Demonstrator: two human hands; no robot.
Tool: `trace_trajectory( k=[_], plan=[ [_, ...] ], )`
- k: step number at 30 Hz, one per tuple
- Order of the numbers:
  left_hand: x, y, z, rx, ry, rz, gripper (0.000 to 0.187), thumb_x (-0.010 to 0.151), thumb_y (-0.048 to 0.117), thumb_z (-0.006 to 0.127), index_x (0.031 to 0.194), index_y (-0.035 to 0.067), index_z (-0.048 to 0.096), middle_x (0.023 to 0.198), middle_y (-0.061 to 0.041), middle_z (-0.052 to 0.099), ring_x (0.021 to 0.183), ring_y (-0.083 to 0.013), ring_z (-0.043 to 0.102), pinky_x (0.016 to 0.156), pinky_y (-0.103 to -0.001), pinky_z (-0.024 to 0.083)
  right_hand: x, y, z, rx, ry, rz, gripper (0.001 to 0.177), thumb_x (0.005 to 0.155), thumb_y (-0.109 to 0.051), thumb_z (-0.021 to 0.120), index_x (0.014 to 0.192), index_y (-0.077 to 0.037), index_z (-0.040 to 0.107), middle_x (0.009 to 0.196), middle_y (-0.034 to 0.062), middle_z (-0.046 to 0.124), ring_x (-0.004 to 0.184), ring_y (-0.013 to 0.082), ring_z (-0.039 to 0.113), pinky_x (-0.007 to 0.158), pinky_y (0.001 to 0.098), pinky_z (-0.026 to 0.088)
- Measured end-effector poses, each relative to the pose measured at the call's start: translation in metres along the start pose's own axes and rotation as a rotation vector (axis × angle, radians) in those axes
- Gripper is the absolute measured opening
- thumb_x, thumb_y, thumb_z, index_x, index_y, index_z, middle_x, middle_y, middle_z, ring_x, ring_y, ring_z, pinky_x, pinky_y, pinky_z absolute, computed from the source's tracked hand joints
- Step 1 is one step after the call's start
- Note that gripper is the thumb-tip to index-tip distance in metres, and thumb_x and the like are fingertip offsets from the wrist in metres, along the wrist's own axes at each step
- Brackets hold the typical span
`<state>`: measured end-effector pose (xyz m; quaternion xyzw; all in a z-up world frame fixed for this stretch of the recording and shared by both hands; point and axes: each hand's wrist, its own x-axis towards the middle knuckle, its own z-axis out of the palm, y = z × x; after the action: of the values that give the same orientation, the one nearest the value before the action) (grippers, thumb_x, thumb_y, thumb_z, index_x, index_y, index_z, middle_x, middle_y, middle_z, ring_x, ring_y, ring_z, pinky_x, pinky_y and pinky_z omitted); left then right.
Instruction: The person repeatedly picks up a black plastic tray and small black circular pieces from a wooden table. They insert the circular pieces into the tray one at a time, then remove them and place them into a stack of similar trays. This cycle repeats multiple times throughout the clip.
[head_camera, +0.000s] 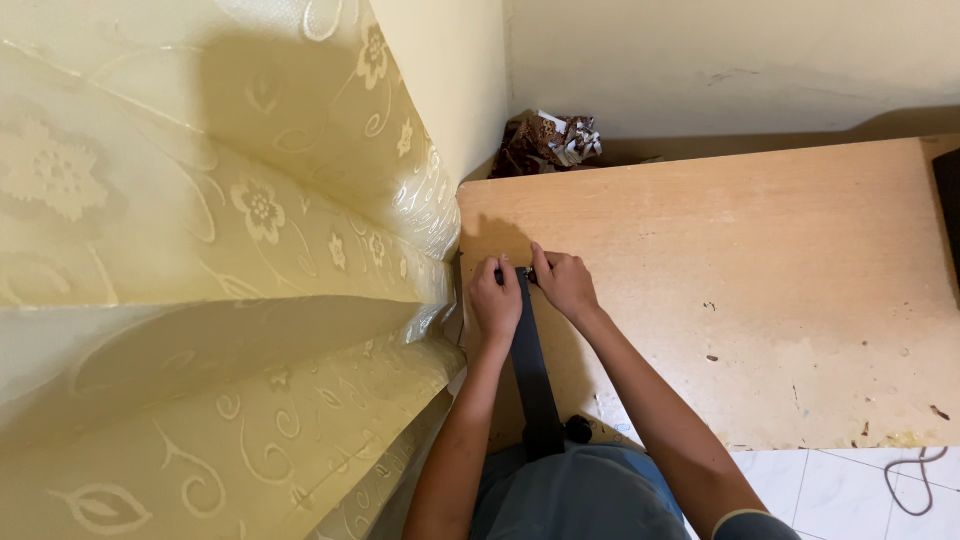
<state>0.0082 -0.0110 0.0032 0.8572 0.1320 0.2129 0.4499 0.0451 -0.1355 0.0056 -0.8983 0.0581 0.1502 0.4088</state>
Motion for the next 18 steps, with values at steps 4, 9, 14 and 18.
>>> trace_trajectory(
  k=[4, 9, 14, 18],
  plan=[
    [-0.001, -0.003, -0.002, -0.015, -0.006, -0.007, 0.028, 0.100, 0.014, 0.060, 0.078, -0.002, 0.055, 0.077, -0.020, 0.060, 0.071, -0.0407, 0.060, 0.065, -0.049, 0.045, 0.011, -0.001, -0.006, -0.040, -0.080, -0.067, 0.060, 0.103, -0.049, 0.049, 0.075, -0.003, 0.077, 0.065, 0.0151, 0.072, 0.061, 0.0299, 0.070, 0.067, 0.0406, 0.055],
    [-0.001, -0.005, -0.002, -0.063, 0.008, 0.019, 0.026, 0.101, 0.015, 0.058, 0.081, -0.001, 0.056, 0.079, -0.020, 0.061, 0.075, -0.0414, 0.061, 0.067, -0.049, 0.047, 0.034, 0.021, -0.004, 0.281, -0.267, -0.066, 0.062, 0.103, -0.049, 0.053, 0.073, 0.001, 0.075, 0.063, 0.0091, 0.072, 0.055, 0.0158, 0.064, 0.058, 0.0319, 0.053],
    [-0.001, -0.004, -0.008, -0.050, -0.032, -0.037, 0.029, 0.104, 0.018, 0.056, 0.083, -0.003, 0.055, 0.081, -0.021, 0.060, 0.078, -0.0421, 0.061, 0.070, -0.049, 0.048, 0.028, 0.056, 0.010, 0.348, -0.279, 0.073, 0.063, 0.104, -0.050, 0.050, 0.075, 0.001, 0.074, 0.060, 0.0066, 0.065, 0.046, 0.0131, 0.055, 0.046, 0.0292, 0.046],
    [0.002, 0.001, -0.011, -0.015, -0.098, -0.054, 0.028, 0.105, 0.019, 0.055, 0.085, -0.002, 0.058, 0.084, -0.021, 0.062, 0.080, -0.0411, 0.062, 0.072, -0.048, 0.048, 0.009, 0.083, 0.019, 0.467, -0.264, 0.108, 0.061, 0.106, -0.048, 0.045, 0.081, 0.000, 0.073, 0.061, 0.0046, 0.063, 0.048, 0.0111, 0.055, 0.045, 0.0280, 0.045]
  ],
)
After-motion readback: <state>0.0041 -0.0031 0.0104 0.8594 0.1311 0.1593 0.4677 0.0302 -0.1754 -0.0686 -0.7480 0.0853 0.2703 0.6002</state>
